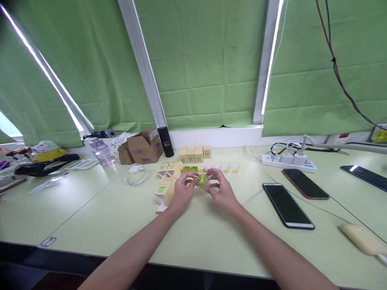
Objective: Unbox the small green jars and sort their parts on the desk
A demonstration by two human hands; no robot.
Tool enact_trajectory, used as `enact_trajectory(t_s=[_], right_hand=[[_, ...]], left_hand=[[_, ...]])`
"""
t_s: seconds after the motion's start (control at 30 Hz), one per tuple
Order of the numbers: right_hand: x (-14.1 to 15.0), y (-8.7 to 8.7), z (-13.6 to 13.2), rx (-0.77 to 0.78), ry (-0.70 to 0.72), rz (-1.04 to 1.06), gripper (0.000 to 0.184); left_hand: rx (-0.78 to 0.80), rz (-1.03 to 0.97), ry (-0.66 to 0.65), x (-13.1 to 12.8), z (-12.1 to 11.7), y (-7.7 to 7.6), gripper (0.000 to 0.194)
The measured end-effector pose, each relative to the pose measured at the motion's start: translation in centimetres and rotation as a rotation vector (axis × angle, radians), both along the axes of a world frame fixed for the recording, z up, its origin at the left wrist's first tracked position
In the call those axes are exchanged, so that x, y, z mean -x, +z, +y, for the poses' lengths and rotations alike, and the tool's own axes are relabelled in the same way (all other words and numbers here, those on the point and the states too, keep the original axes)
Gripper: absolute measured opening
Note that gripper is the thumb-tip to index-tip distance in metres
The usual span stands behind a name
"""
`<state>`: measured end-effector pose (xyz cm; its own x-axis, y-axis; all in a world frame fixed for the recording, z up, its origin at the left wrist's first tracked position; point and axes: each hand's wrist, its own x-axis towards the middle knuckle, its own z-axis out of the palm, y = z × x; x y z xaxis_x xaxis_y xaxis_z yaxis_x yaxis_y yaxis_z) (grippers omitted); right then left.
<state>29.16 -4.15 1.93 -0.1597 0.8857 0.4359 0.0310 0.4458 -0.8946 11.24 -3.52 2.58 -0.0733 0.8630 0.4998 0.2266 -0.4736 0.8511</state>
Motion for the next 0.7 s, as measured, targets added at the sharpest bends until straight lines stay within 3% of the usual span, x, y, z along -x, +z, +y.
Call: enact_trajectory(t_s=[0.27, 0.5, 0.7], right_hand=[[0.1, -0.9, 0.3, -0.193, -0.104, -0.238, 0.05], [0.0, -1.3, 0.7, -0.209, -0.137, -0.267, 0.051], [0.0, -0.8, 0.5, -0.268, -0.131, -0.251, 0.051]], left_hand=[[-0.108, 0.223, 0.017, -0.1, -0.8, 0.1, 0.009], [-0.174, 0.348, 0.06, 0.0, -0.8, -0.2, 0.01], [-0.278, 0.328, 0.104, -0.2, -1.0, 0.1, 0.009]])
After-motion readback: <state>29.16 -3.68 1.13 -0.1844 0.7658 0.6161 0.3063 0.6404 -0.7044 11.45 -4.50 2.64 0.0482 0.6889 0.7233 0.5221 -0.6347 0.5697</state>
